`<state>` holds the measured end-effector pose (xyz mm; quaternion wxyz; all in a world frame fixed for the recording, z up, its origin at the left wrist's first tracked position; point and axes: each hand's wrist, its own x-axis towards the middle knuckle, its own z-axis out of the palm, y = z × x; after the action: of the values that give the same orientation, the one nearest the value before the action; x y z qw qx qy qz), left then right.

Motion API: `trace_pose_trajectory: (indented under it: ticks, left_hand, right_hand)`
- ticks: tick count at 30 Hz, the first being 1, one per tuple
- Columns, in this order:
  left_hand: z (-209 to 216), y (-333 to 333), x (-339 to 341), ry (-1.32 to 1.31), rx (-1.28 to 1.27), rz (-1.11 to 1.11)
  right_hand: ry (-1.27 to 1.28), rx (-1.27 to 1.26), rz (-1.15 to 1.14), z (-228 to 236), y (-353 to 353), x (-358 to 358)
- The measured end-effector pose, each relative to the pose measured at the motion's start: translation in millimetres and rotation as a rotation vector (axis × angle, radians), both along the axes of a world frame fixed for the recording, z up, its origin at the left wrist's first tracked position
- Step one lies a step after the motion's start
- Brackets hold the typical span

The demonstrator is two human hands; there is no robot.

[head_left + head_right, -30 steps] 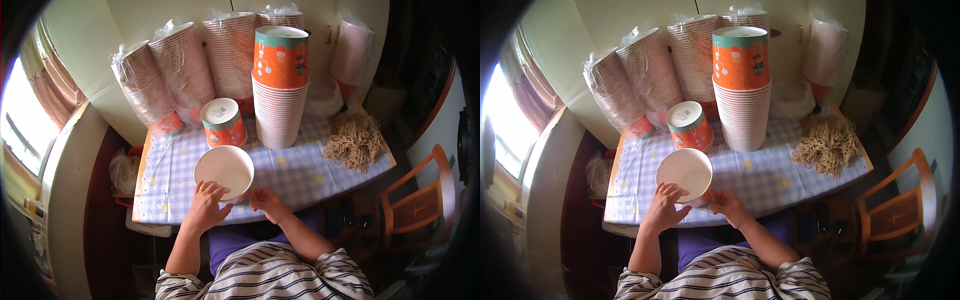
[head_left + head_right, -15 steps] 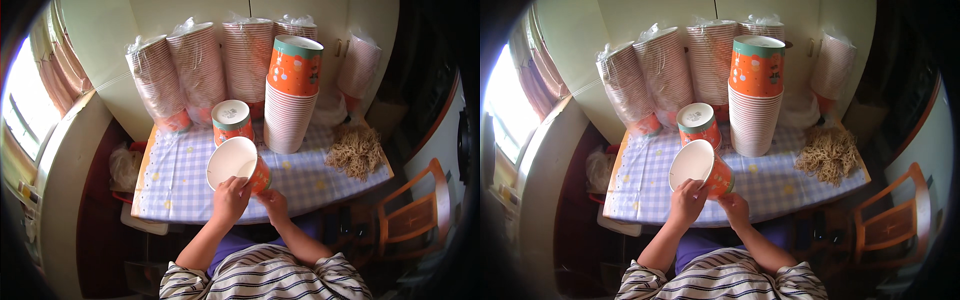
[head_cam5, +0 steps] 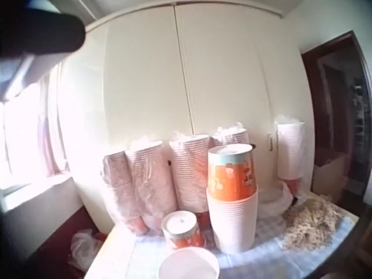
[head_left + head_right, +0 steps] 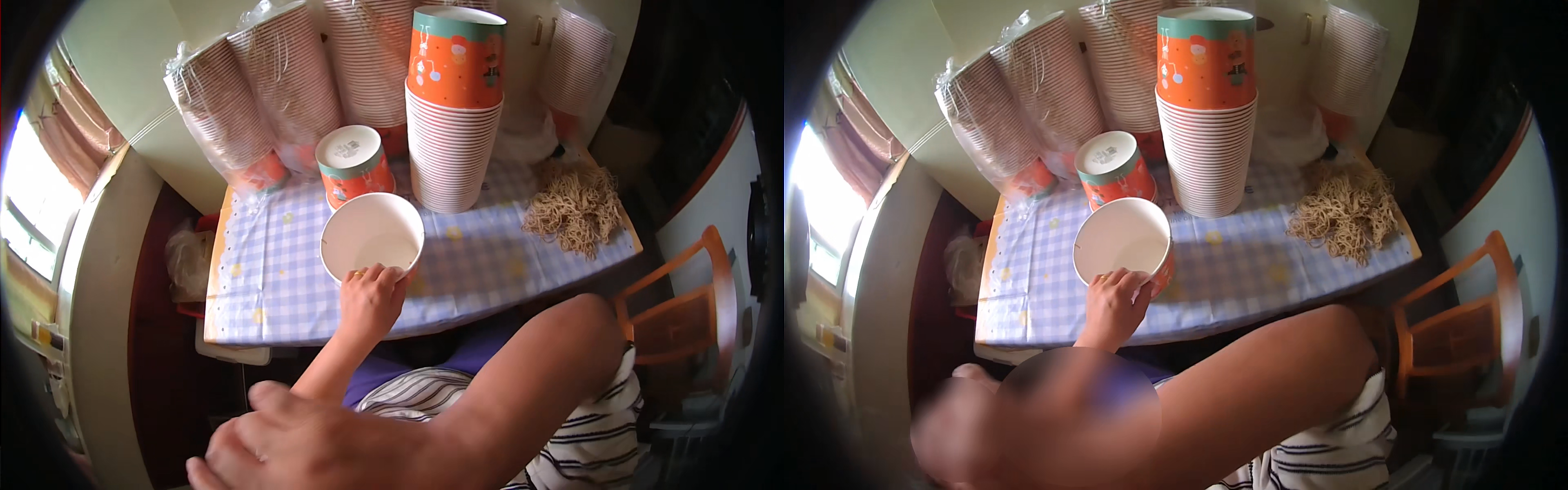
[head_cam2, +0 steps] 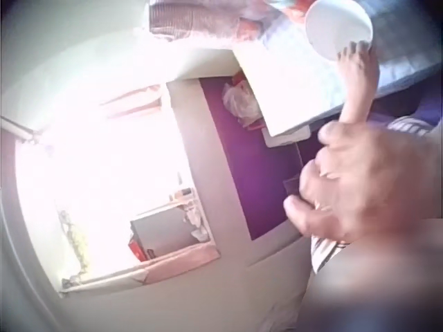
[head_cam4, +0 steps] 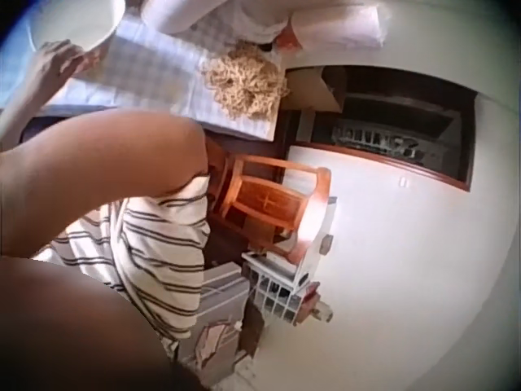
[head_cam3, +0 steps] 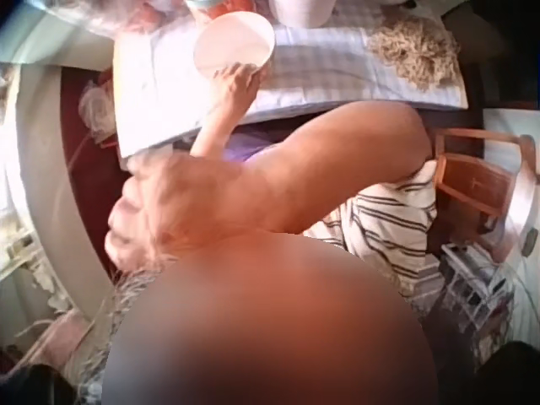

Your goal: Attaching a string handle or checking paper buckets in a production or packaging environment.

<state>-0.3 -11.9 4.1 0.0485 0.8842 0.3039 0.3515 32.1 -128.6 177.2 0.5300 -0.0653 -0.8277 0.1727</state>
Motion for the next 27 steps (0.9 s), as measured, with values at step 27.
trace_pose_trajectory:
  ticks: [27]
  left_hand:
    - [4,-18,-2,-0.484,-0.144,-0.093]
  right_hand:
    - [0.382,-1.174,-0.707,-227,55,143]
